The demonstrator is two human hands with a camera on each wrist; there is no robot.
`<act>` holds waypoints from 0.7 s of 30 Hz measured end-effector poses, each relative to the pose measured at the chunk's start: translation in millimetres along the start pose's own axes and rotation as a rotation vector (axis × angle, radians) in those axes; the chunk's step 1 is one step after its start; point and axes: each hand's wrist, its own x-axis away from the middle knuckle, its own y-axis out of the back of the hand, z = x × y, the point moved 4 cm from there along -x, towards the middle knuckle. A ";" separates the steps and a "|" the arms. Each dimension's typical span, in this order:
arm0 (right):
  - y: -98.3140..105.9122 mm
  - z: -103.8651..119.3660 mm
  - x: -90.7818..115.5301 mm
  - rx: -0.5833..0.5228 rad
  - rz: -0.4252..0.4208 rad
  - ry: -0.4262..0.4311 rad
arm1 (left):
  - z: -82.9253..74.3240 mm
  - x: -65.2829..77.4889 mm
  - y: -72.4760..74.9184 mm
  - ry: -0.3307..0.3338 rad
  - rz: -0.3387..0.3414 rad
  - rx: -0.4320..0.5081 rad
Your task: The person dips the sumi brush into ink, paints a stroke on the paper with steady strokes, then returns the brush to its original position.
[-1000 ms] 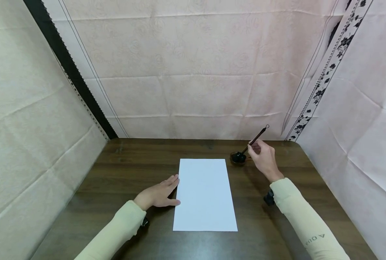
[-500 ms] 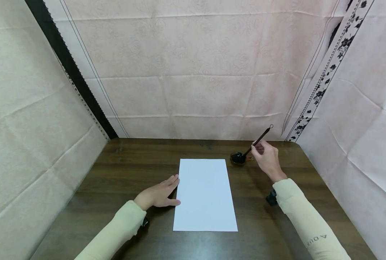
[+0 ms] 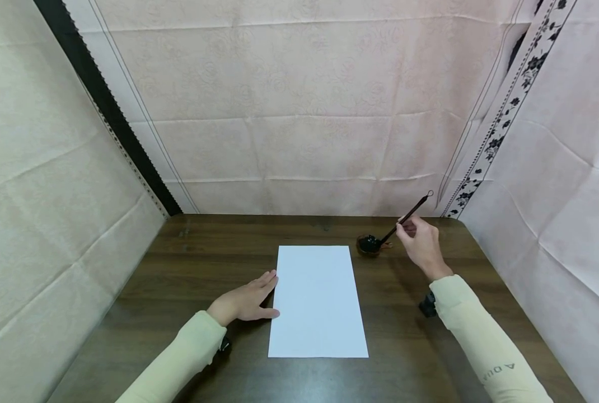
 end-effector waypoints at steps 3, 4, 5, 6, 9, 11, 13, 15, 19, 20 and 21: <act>1.6 -0.3 -1.7 0.003 -0.004 0.009 | 0.1 0.3 0.3 -0.003 -0.001 0.004; 2.1 -0.5 -2.1 0.004 -0.006 0.010 | -0.1 0.5 0.6 -0.003 0.000 0.003; 2.7 -0.6 -2.3 0.007 -0.006 0.012 | -0.2 0.6 0.7 -0.003 0.001 0.002; 3.2 -0.9 -2.5 0.009 -0.006 0.013 | -0.2 0.4 0.7 -0.001 0.004 -0.001; 4.3 -1.2 -3.2 0.014 -0.005 0.017 | -0.5 0.5 0.6 -0.001 0.005 -0.003; 4.8 -1.0 -3.7 0.015 -0.002 0.021 | -0.2 0.3 0.2 0.000 0.006 -0.004; 5.3 -0.4 -4.5 0.015 0.000 0.027 | -0.3 0.5 0.2 -0.002 0.002 0.002; 5.8 0.8 -5.7 0.019 0.003 0.038 | -0.3 0.5 0.3 -0.003 0.000 0.004; 6.6 4.0 -10.4 0.017 0.006 0.062 | -0.8 0.8 0.7 -0.003 0.001 0.002; 6.8 5.1 -12.0 0.016 0.007 0.066 | -1.1 0.9 0.9 -0.001 0.003 0.001; 6.9 6.1 -13.6 0.014 0.006 0.074 | -1.3 0.9 1.0 0.002 0.005 0.000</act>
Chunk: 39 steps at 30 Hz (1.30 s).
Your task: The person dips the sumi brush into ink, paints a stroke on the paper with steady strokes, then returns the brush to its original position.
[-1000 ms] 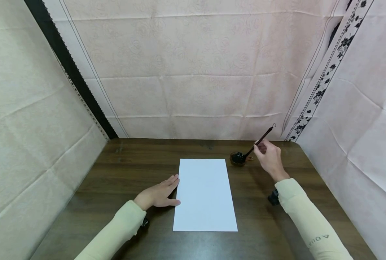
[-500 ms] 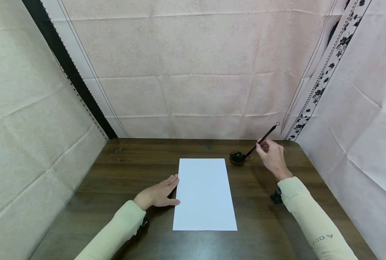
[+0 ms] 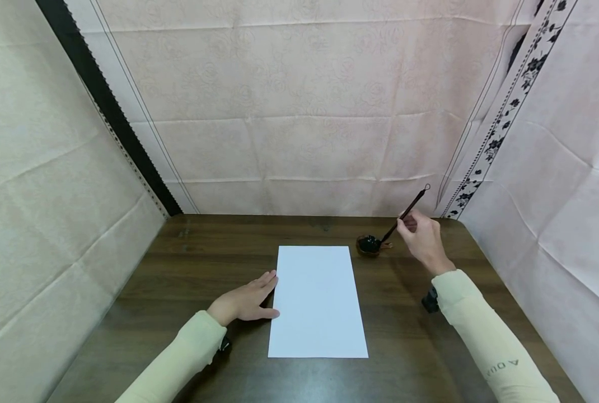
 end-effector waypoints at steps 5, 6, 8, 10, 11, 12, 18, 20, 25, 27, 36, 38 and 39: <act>-0.7 5.7 -6.1 -0.008 0.007 0.010 | 0.2 -0.3 -0.1 0.008 -0.002 -0.004; -1.3 6.8 -6.8 -0.011 0.009 0.009 | 0.4 -0.5 -0.3 0.007 -0.003 -0.005; -3.1 8.2 -7.1 -0.015 0.018 -0.001 | 0.4 -0.4 -0.6 0.006 -0.003 -0.006; -5.9 8.9 -6.8 -0.026 0.028 -0.008 | 0.4 -0.4 -0.9 0.007 -0.002 -0.002; -7.5 8.8 -6.2 -0.029 0.033 -0.012 | 0.4 -0.4 -1.1 0.006 -0.002 0.000; -9.1 8.6 -5.5 -0.034 0.038 -0.016 | 0.5 -0.6 -1.4 0.007 0.001 0.001; -17.4 4.4 -0.6 -0.034 0.066 -0.034 | 1.3 -1.5 -1.9 0.019 0.004 -0.005; -19.2 3.1 0.1 -0.028 0.067 -0.032 | 1.0 -1.5 -1.3 0.020 0.001 -0.001; -20.9 2.5 -0.6 -0.024 0.054 -0.011 | 0.6 -1.2 -0.6 0.030 0.003 0.001; -20.1 2.6 -1.1 -0.020 0.045 -0.005 | 0.7 -1.5 -1.1 0.034 0.003 -0.002; -17.1 1.9 -1.2 -0.004 0.020 -0.002 | 0.8 -2.3 -0.9 0.040 0.005 -0.001; -17.1 1.7 -0.7 -0.003 0.019 -0.001 | 0.7 -2.0 -0.6 0.035 0.003 0.000; -16.9 1.6 -0.4 -0.006 0.017 0.000 | 0.7 -2.0 -0.5 0.034 0.003 0.001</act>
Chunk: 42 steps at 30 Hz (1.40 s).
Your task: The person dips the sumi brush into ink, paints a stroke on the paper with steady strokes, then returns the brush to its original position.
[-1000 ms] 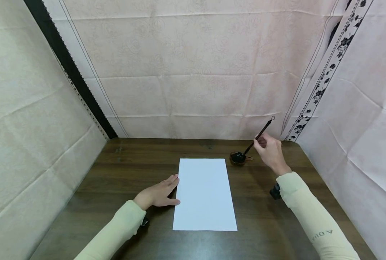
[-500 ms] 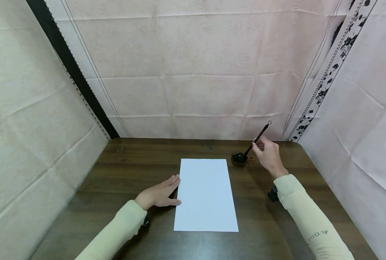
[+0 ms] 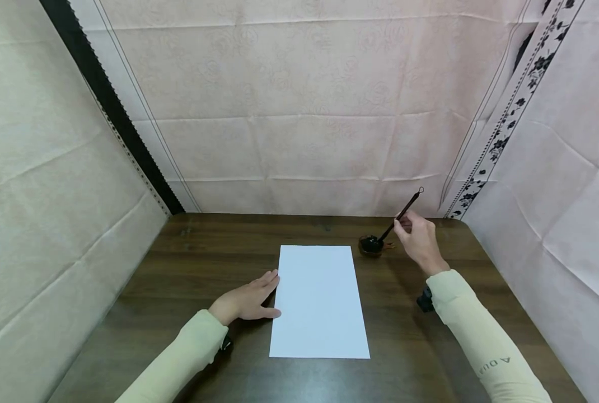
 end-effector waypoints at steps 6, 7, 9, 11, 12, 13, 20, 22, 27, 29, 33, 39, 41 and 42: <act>3.6 1.5 1.9 0.011 -0.013 0.008 | -0.7 0.9 0.2 0.000 0.000 -0.002; 4.3 1.7 2.0 0.017 -0.014 0.008 | -0.8 1.1 0.1 0.002 0.000 -0.004; 5.9 1.9 2.1 0.024 -0.016 0.007 | -0.7 1.2 0.0 0.005 -0.001 -0.007; 7.3 2.3 2.3 0.034 -0.015 0.008 | -0.5 1.3 -0.1 0.007 -0.001 -0.007; 7.9 2.5 2.4 0.035 -0.013 0.008 | -0.4 1.3 0.0 0.007 -0.002 -0.007; 8.3 2.3 2.4 0.037 -0.011 0.005 | -0.3 1.3 0.0 0.007 -0.001 -0.007; 10.4 1.3 2.2 0.054 -0.016 0.028 | 0.5 0.7 -0.5 0.009 0.003 -0.006; 11.4 2.0 2.0 0.062 -0.019 0.034 | 0.8 0.7 -0.6 0.010 0.003 -0.007; 14.1 4.0 1.1 0.069 -0.029 0.061 | 0.5 0.7 -0.2 0.006 0.004 -0.003; 15.9 5.1 0.4 0.071 -0.036 0.074 | 0.0 0.6 -0.1 0.002 0.004 0.000; 20.2 8.1 -2.1 0.069 -0.045 0.085 | -0.6 0.8 0.4 -0.007 0.002 0.002; 24.1 18.3 -7.0 0.040 -0.047 0.105 | -1.0 1.3 0.7 -0.014 0.002 -0.001; 24.4 24.0 -8.6 0.022 -0.048 0.109 | -1.0 1.2 0.4 -0.013 0.000 0.001; 24.3 27.2 -9.3 0.013 -0.047 0.109 | -1.1 1.3 0.3 -0.011 -0.001 0.001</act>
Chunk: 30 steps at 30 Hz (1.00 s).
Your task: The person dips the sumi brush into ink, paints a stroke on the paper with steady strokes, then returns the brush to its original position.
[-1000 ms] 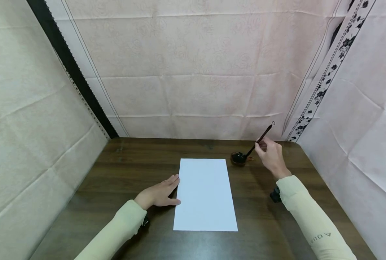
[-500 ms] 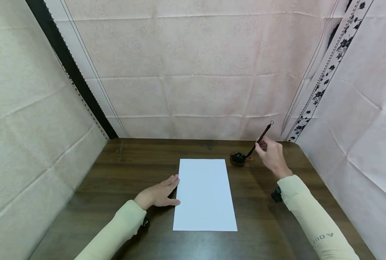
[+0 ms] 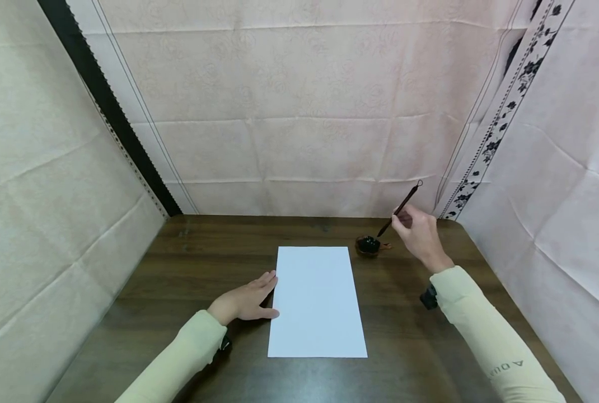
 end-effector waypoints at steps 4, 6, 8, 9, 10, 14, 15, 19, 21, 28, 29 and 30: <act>-2.5 12.4 -3.2 -0.042 0.006 -0.006 | 0.6 0.1 -0.4 0.010 0.000 -0.002; -4.7 18.8 -3.8 -0.058 0.010 -0.006 | 1.2 0.2 -0.6 0.012 0.000 -0.002; -7.5 25.2 -3.9 -0.073 0.016 -0.003 | 1.3 0.3 -0.6 0.012 0.001 -0.001; -9.1 28.4 -3.6 -0.079 0.020 -0.001 | 1.0 0.5 -0.4 0.010 -0.001 0.001; -10.9 31.6 -3.3 -0.086 0.025 0.004 | 0.7 0.6 -0.2 0.008 -0.004 0.002; -19.4 44.2 -0.8 -0.114 0.039 0.019 | -0.8 1.0 0.1 0.006 -0.003 -0.002; -21.8 47.6 0.2 -0.123 0.042 0.025 | -0.8 0.7 0.0 0.005 -0.004 -0.002; -33.5 61.6 4.5 -0.168 0.057 0.051 | -0.3 0.3 -0.5 0.007 0.000 -0.006; -39.8 69.7 8.0 -0.189 0.071 0.064 | 0.1 0.4 -0.6 0.005 -0.001 -0.005; -57.8 102.2 21.4 -0.267 0.154 0.092 | -1.3 1.4 0.8 0.000 0.002 -0.004; -59.6 106.9 22.9 -0.278 0.165 0.092 | -1.3 1.5 0.8 0.000 0.003 -0.003; -61.4 111.3 24.1 -0.287 0.174 0.094 | -1.3 1.6 1.1 -0.002 0.001 -0.005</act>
